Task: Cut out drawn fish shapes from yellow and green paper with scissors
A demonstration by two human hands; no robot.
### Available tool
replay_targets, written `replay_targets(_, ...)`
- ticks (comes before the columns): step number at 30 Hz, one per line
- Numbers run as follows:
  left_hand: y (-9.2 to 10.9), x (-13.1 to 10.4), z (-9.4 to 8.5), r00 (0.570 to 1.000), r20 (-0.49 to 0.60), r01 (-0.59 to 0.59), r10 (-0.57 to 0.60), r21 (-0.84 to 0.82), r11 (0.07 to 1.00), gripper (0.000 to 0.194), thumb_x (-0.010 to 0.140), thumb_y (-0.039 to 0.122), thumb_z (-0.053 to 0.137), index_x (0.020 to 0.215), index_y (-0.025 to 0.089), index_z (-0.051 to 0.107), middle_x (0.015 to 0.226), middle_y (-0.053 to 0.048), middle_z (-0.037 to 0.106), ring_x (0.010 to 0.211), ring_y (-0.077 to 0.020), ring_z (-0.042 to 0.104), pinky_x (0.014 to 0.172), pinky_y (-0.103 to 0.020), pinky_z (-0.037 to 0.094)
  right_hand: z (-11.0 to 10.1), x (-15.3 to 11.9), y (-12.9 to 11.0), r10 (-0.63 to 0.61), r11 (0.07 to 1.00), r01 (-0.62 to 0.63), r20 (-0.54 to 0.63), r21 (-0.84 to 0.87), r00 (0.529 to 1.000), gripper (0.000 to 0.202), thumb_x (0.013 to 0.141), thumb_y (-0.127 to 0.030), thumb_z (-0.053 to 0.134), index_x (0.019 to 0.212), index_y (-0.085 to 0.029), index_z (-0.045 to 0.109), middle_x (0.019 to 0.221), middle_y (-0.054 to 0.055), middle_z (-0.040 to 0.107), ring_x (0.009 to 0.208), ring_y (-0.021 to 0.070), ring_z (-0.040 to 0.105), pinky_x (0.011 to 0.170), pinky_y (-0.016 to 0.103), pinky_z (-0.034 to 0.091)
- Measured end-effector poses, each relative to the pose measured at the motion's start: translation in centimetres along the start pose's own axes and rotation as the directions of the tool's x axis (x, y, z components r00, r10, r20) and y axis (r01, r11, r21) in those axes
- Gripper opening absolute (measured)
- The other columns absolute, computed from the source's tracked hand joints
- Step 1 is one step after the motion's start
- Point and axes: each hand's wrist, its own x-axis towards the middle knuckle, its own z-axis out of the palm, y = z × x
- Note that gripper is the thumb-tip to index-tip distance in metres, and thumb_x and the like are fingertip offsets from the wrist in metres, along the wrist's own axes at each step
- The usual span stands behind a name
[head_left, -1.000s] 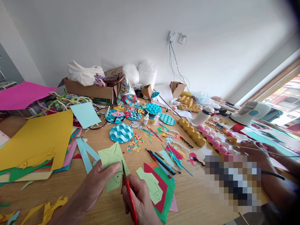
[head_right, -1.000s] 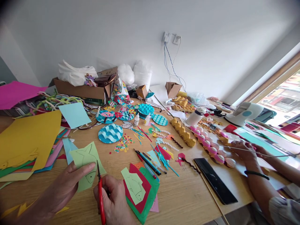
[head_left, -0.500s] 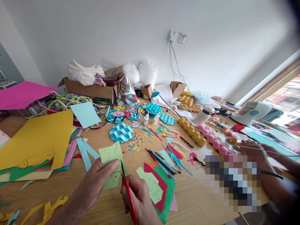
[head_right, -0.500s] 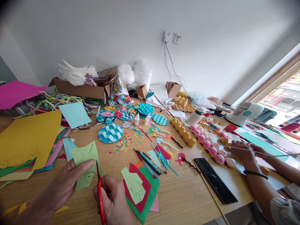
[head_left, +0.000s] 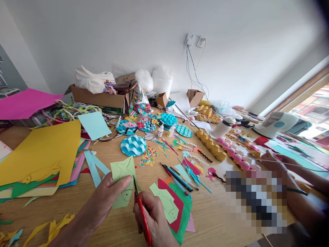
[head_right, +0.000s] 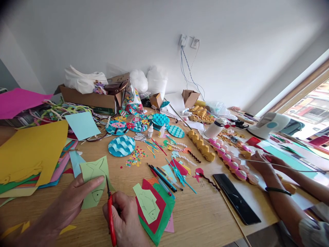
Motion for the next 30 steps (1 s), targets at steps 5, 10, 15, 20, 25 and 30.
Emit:
replay_targets(5,0.04,0.01,-0.07,1.000,0.002,0.005,-0.005,0.015,1.000,0.017,0.074,0.039,0.062,0.075,0.025,0.071,0.079,-0.001,0.076,0.083,-0.0264,0.066,0.073,-0.030,0.053,-0.05,0.07,0.08,-0.014,1.000,0.014,0.014,0.004,1.000,0.058,0.090,-0.068,0.039,0.062,-0.019,0.052,0.051,-0.003,0.043,0.051,0.0107,0.038,0.045,0.021,0.028)
replay_targets(10,-0.20,0.08,-0.22,1.000,0.016,-0.006,0.006,0.005,1.000,0.017,0.076,0.039,0.062,0.074,0.026,0.072,0.080,0.000,0.075,0.084,-0.0257,0.065,0.076,-0.029,0.053,-0.09,0.21,-0.37,-0.022,0.999,0.021,0.025,0.031,0.999,0.059,0.090,-0.070,0.038,0.062,-0.019,0.050,0.051,-0.003,0.043,0.051,0.0108,0.038,0.045,0.021,0.029)
replay_targets(15,-0.05,0.02,-0.26,1.000,0.009,-0.012,0.012,0.035,0.999,0.016,0.074,0.037,0.064,0.078,0.027,0.075,0.084,0.000,0.078,0.085,-0.0256,0.067,0.079,-0.028,0.053,-0.14,0.17,-0.70,-0.025,0.998,0.023,0.046,0.050,0.999,0.055,0.092,-0.065,0.039,0.061,-0.020,0.043,0.051,-0.004,0.039,0.051,0.0103,0.036,0.045,0.021,0.027)
replay_targets(20,0.25,-0.08,-0.24,1.000,0.019,-0.007,0.007,0.037,0.999,0.020,0.072,0.037,0.065,0.084,0.026,0.076,0.089,0.000,0.079,0.089,-0.0272,0.068,0.082,-0.030,0.053,-0.14,-0.12,-0.29,-0.001,1.000,0.001,0.031,0.001,1.000,0.049,0.094,-0.056,0.043,0.062,-0.019,0.045,0.052,-0.004,0.041,0.053,0.0103,0.037,0.048,0.021,0.028)
replay_targets(25,0.56,-0.24,-0.20,1.000,0.027,0.010,-0.011,0.022,1.000,0.022,0.072,0.037,0.066,0.086,0.024,0.076,0.091,-0.001,0.079,0.090,-0.0274,0.068,0.082,-0.030,0.053,-0.09,-0.17,-0.13,-0.005,1.000,0.005,0.021,0.001,1.000,0.052,0.092,-0.060,0.044,0.062,-0.018,0.051,0.051,-0.004,0.041,0.051,0.0101,0.037,0.046,0.021,0.027)
replay_targets(30,0.54,-0.36,-0.25,0.998,0.038,0.046,-0.045,-0.015,0.999,0.027,0.073,0.037,0.066,0.094,0.022,0.074,0.091,-0.002,0.079,0.092,-0.0275,0.067,0.086,-0.033,0.052,-0.08,-0.16,-0.06,-0.014,1.000,0.014,0.018,0.001,1.000,0.054,0.091,-0.064,0.043,0.062,-0.018,0.049,0.051,-0.004,0.041,0.051,0.0097,0.036,0.045,0.020,0.026)
